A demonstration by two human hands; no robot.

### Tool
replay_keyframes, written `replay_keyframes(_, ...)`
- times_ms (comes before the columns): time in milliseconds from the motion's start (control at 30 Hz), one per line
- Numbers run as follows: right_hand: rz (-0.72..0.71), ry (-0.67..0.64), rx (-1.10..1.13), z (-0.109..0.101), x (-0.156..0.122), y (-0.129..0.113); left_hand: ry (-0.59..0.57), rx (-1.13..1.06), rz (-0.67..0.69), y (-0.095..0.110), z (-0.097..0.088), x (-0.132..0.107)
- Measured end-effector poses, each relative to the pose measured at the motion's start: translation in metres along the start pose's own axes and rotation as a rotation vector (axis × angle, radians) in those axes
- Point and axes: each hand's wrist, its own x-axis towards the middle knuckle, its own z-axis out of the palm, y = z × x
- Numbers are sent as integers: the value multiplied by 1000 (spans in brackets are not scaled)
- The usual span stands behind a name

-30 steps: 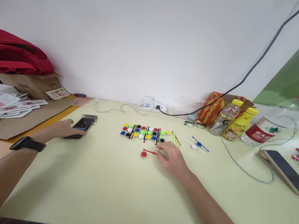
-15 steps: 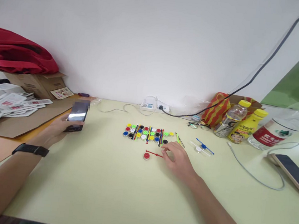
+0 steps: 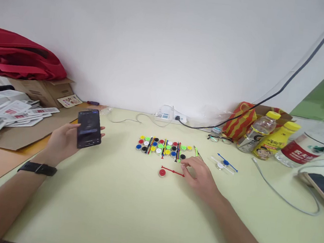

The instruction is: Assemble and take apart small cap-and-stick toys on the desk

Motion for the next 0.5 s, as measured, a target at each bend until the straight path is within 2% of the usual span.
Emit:
replay_keyframes(100, -13, 12, 7, 0, 0, -2, -43, 0, -36, 2, 11, -8)
replay_keyframes(267, -27, 15, -1, -1, 1, -4, -109, 28, -99, 0, 18, -11)
replay_keyframes(500, -33, 16, -1, 0, 1, 1, -185, 1, -122, -7, 35, -20)
